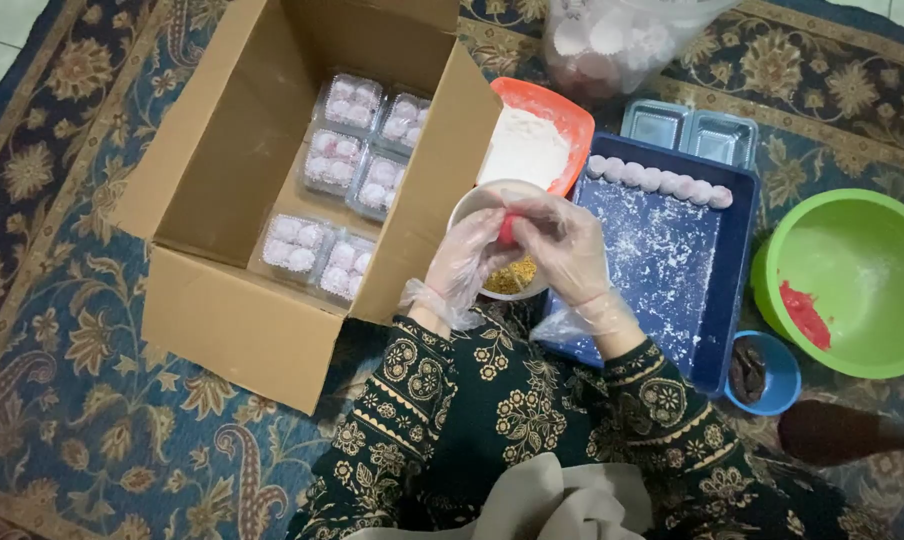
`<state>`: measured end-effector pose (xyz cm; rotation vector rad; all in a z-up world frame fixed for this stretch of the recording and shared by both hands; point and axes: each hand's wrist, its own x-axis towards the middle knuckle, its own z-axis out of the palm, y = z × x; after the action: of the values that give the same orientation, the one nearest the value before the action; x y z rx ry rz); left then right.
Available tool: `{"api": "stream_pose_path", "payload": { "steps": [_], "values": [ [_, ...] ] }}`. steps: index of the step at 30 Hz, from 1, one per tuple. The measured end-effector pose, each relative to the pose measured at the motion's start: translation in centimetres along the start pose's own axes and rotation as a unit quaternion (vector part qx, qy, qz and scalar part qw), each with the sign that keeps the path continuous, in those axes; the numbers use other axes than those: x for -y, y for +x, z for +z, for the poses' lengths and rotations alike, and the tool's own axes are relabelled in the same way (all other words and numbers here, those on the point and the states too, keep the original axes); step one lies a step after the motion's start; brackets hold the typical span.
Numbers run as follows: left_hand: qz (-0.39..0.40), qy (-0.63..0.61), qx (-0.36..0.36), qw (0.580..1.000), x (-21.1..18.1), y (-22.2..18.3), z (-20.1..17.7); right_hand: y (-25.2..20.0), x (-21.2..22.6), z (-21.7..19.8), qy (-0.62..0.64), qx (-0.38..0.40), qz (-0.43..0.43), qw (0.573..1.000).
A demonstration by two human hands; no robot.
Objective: Preparing stuffed dough balls by filling pink dough with a yellow mixture, rolling them, and placing them on a tray.
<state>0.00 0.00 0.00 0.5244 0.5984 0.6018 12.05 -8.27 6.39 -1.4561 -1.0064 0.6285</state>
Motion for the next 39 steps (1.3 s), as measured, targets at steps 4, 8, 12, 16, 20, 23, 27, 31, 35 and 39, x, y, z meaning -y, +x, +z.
{"api": "stream_pose_path", "payload": {
  "steps": [4, 8, 12, 16, 20, 23, 27, 31, 35, 39],
  "values": [
    [0.021, 0.024, -0.001, 0.999, -1.0, -0.4, 1.0, -0.5, 1.4, -0.1, -0.004, 0.029, -0.014, 0.999],
    [0.028, 0.033, 0.003, 0.999, -1.0, -0.4, 1.1, -0.5, 0.0, -0.2, -0.058, -0.031, -0.004, 0.998],
    [0.026, 0.061, 0.025, 0.997, 0.4, 0.8, -0.9, -0.5, -0.2, 0.7, -0.12, -0.061, -0.045, 0.99],
    [0.037, 0.048, 0.03, 0.998, 0.3, 0.6, -0.5, 0.1, -1.3, 0.0, -0.084, -0.066, -0.003, 0.994],
    [0.092, 0.07, 0.013, 0.993, -0.1, 0.0, 0.4, 0.3, -1.6, 0.3, 0.051, -0.026, 0.09, 0.994],
    [0.167, 0.156, 0.022, 0.973, 1.6, 1.6, -0.4, 0.2, 1.1, 0.9, 0.242, 0.026, 0.205, 0.948],
    [0.169, 0.357, 0.018, 0.919, -0.1, -0.8, 4.1, 0.6, 1.7, 0.0, 0.315, -0.007, 0.255, 0.914],
    [0.188, 0.501, -0.033, 0.844, -1.1, -1.1, 9.6, 2.3, -2.0, -2.4, 0.349, -0.065, 0.243, 0.903],
    [0.099, 0.387, -0.134, 0.907, 0.2, 2.5, 12.1, 5.0, -3.6, -5.3, 0.305, -0.077, 0.242, 0.918],
    [0.149, 0.397, -0.167, 0.89, 0.9, 5.8, 11.4, 8.2, -9.2, -7.7, 0.237, -0.081, 0.28, 0.927]
  ]
}}
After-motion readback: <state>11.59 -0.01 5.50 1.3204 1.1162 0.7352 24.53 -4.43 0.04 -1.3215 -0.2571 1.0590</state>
